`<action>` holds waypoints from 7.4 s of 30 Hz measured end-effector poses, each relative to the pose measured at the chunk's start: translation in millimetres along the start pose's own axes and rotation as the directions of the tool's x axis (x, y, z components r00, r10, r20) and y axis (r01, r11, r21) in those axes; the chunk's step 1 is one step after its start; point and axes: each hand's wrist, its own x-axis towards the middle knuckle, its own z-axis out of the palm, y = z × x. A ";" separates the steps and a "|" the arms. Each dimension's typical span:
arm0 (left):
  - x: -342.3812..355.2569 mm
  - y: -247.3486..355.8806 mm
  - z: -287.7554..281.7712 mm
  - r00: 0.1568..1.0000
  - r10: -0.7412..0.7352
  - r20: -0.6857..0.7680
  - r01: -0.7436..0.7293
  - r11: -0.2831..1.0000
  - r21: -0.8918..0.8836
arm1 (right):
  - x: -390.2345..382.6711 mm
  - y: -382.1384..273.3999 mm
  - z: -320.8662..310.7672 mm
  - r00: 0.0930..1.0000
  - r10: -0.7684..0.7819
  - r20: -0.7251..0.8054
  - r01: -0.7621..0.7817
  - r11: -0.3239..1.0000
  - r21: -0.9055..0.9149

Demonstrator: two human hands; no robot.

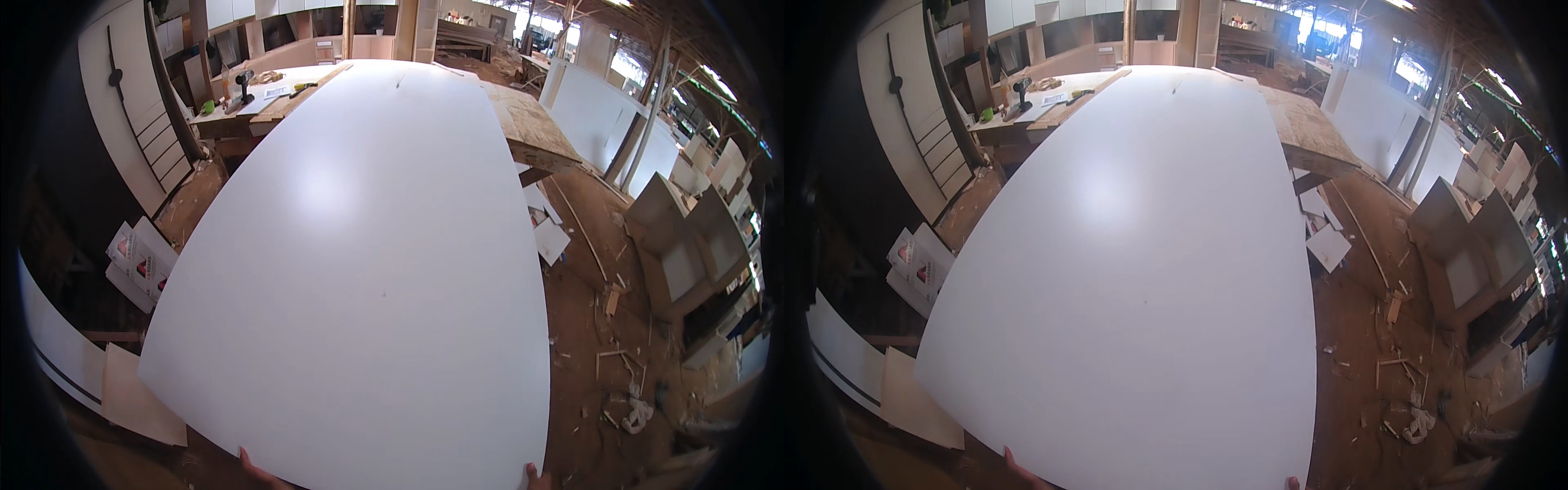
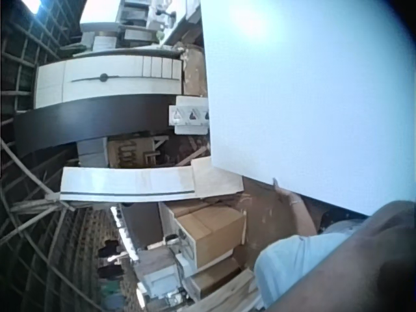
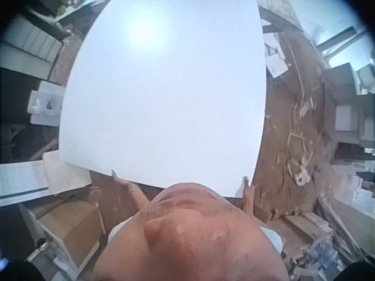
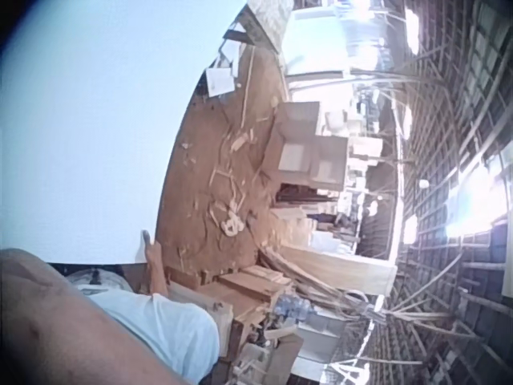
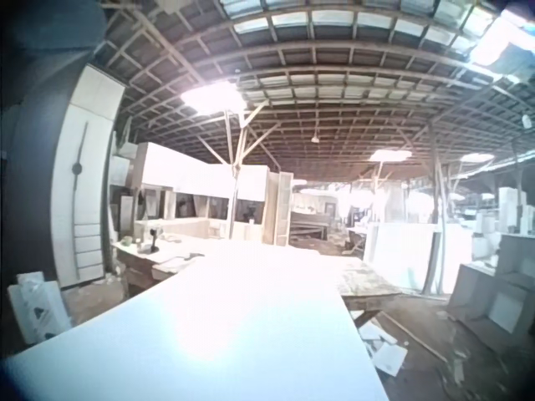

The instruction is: The person carries a large white panel to a cutting station, aligns it with a table saw, and pushes it through the blade to cut it into smaller sections.

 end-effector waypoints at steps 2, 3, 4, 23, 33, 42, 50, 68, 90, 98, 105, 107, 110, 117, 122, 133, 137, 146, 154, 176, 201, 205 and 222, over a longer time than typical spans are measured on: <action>8.0 -9.1 15.8 0.999 0.003 -0.040 -0.003 1.000 0.005 | -8.2 -28.7 3.3 0.997 -0.059 -0.044 0.060 0.998 0.018; 10.1 -13.4 20.9 0.998 0.004 -0.061 -0.003 1.000 0.010 | -10.6 -42.1 5.3 0.995 -0.072 -0.062 0.074 0.997 0.034; 13.2 -18.0 26.8 0.997 0.010 -0.083 -0.009 1.000 0.017 | -8.9 -51.8 6.9 0.993 -0.085 -0.081 0.089 0.995 0.049; 103.7 -110.9 216.7 0.990 0.069 0.122 -0.072 0.997 0.020 | 121.1 -229.5 9.6 0.984 -0.133 -0.120 0.143 0.986 0.084; 172.6 -148.4 280.5 0.993 0.054 0.108 -0.054 0.999 0.000 | 188.3 -303.4 35.8 0.980 -0.114 -0.165 0.141 0.976 0.165; 213.4 -187.3 369.2 0.985 0.046 0.164 -0.047 0.999 0.001 | 236.9 -392.7 44.7 0.968 -0.126 -0.218 0.153 0.982 0.113; 259.1 -227.7 448.7 0.982 0.044 0.181 -0.036 0.998 -0.046 | 292.0 -466.6 52.2 0.933 -0.248 -0.261 0.296 0.941 0.163; 346.9 -303.3 583.0 0.968 0.054 0.246 -0.044 0.998 -0.049 | 399.8 -597.4 60.5 0.934 -0.267 -0.236 0.321 0.917 0.236; 429.2 -388.7 760.3 0.979 0.040 0.201 -0.033 0.999 -0.036 | 506.6 -784.5 64.1 0.897 -0.314 -0.311 0.328 0.945 -0.010; 467.1 -419.0 822.1 0.961 -0.008 0.278 0.041 0.993 -0.112 | 564.2 -831.1 68.9 0.856 -0.370 -0.362 0.415 0.908 0.052; 495.3 -449.5 888.3 0.962 -0.025 0.271 0.057 0.992 -0.112 | 578.6 -924.5 71.5 0.885 -0.324 -0.333 0.326 0.944 -0.052; 506.4 -459.1 903.7 0.945 -0.039 0.326 0.086 0.988 -0.130 | 604.3 -930.7 68.2 0.880 -0.328 -0.343 0.324 0.944 -0.071; 524.4 -471.5 925.8 0.948 -0.036 0.317 0.083 0.987 -0.136 | 630.0 -949.5 70.7 0.863 -0.372 -0.341 0.385 0.922 -0.031; 565.7 -506.8 983.8 0.920 -0.034 0.391 0.119 0.973 -0.196 | 676.8 -1018.9 77.3 0.816 -0.442 -0.373 0.450 0.890 -0.071; 595.0 -538.4 1038.1 0.921 -0.045 0.386 0.142 0.964 -0.227 | 707.6 -1080.2 73.4 0.827 -0.423 -0.371 0.425 0.902 -0.080; 664.1 -593.5 1128.1 0.920 -0.031 0.391 0.135 0.961 -0.240 | 773.9 -1194.0 76.6 0.798 -0.392 -0.458 0.288 0.915 -0.281; 693.1 -614.8 1125.7 0.969 0.049 0.241 -0.035 0.998 -0.060 | 764.9 -1211.7 89.2 0.676 -0.461 -0.575 0.296 0.885 -0.360; 676.3 -561.8 1109.5 0.811 0.584 0.012 -0.109 0.132 0.985 | 639.7 -1220.5 273.9 0.212 -0.976 -0.045 0.703 0.185 -0.687; 691.2 -459.3 1118.6 0.886 -0.019 0.464 -0.368 -0.640 0.675 | 581.3 -1226.3 317.0 -0.004 -0.971 0.240 0.820 -0.141 -0.555; 864.9 -406.3 1151.8 0.419 0.203 0.885 -0.818 -0.340 0.465 | 605.6 -1290.5 313.5 -0.034 -0.961 0.275 0.792 -0.194 -0.578; 986.7 -499.4 1352.3 0.493 0.116 0.862 -0.726 -0.491 0.481 | 712.1 -1512.4 321.9 0.003 -0.965 0.261 0.791 -0.158 -0.591; 988.4 -505.4 1351.0 0.513 0.098 0.853 -0.680 -0.560 0.474 | 710.5 -1517.8 320.9 0.056 -0.956 0.288 0.793 -0.132 -0.595; 1000.3 -508.7 1356.3 0.513 0.231 0.827 -0.753 -0.342 0.562 | 714.3 -1521.5 347.1 0.172 -0.979 0.106 0.792 0.074 -0.606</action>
